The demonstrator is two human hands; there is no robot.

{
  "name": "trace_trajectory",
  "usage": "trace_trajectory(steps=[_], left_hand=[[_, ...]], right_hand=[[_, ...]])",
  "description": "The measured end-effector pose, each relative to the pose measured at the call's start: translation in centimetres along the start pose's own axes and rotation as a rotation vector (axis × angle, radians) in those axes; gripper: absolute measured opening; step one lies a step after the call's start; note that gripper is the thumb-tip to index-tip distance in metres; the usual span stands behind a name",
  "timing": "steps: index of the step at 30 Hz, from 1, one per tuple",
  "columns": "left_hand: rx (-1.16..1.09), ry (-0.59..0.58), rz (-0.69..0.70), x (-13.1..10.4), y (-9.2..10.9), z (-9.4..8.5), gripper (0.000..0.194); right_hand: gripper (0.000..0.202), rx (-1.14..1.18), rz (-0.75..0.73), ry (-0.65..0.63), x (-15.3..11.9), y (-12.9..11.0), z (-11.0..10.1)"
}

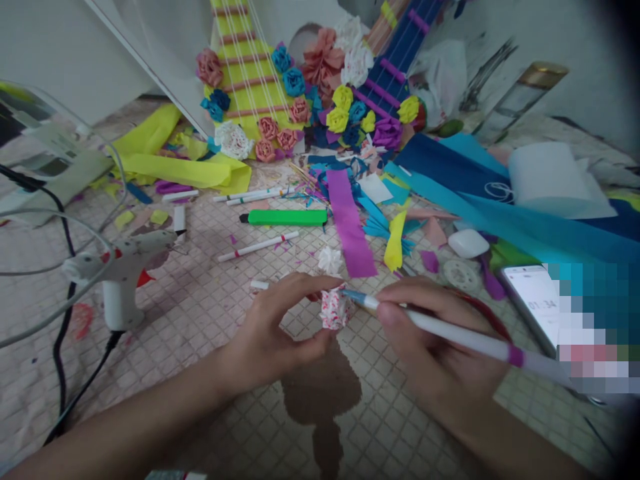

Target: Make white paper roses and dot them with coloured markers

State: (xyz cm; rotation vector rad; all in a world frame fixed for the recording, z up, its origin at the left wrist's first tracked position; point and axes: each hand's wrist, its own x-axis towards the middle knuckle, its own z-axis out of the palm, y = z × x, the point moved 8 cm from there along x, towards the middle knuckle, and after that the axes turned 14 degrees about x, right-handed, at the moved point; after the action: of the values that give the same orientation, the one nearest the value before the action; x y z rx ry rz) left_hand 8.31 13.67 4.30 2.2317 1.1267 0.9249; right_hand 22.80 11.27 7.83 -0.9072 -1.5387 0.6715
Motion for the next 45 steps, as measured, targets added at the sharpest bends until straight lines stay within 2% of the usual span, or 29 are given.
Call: trace_trajectory(steps=[2,6,10,14,19,22,26,30,34,39,43,45], left_hand=[[0.006,0.002,0.002,0.0,0.0,0.0,0.042],[-0.006,0.006,-0.003,0.0,0.0,0.1,0.042],[-0.014,0.006,-0.013,0.1,0.0,0.0,0.039],[-0.019,0.010,-0.008,0.0,-0.1,0.0,0.042],[-0.039,-0.004,-0.032,0.0,-0.3,0.4,0.042],[-0.035,-0.001,-0.034,0.0,-0.3,0.5,0.042],[-0.040,-0.001,-0.047,0.1,-0.2,0.4,0.040],[-0.029,0.001,-0.056,0.0,-0.3,0.4,0.040],[-0.024,-0.015,-0.055,0.0,-0.3,0.5,0.040],[-0.001,-0.011,-0.046,0.0,-0.2,0.5,0.040],[0.015,-0.005,-0.037,0.1,-0.2,0.4,0.041],[-0.008,-0.010,-0.055,0.0,-0.4,0.5,0.040]], right_hand=[[0.017,-0.002,0.012,-0.026,0.1,0.0,0.2],[0.016,0.009,-0.042,0.001,0.0,-0.6,0.0],[0.015,-0.034,0.023,-0.047,-0.2,-0.1,0.5],[0.015,0.013,-0.025,0.002,-0.2,-0.5,0.3],[0.015,-0.017,0.040,-0.117,-0.3,0.1,1.3],[0.014,0.005,0.039,-0.090,-0.4,0.2,1.1],[0.015,-0.024,0.044,-0.123,-0.6,0.3,1.5],[0.014,-0.012,0.038,-0.055,-0.5,0.1,1.0],[0.015,-0.022,0.058,-0.109,-0.5,0.3,1.4],[0.015,0.000,0.012,-0.078,-0.6,-0.2,1.1],[0.014,-0.033,0.052,-0.133,-0.6,0.1,1.6],[0.015,-0.013,0.021,-0.111,-0.5,-0.2,1.4]])
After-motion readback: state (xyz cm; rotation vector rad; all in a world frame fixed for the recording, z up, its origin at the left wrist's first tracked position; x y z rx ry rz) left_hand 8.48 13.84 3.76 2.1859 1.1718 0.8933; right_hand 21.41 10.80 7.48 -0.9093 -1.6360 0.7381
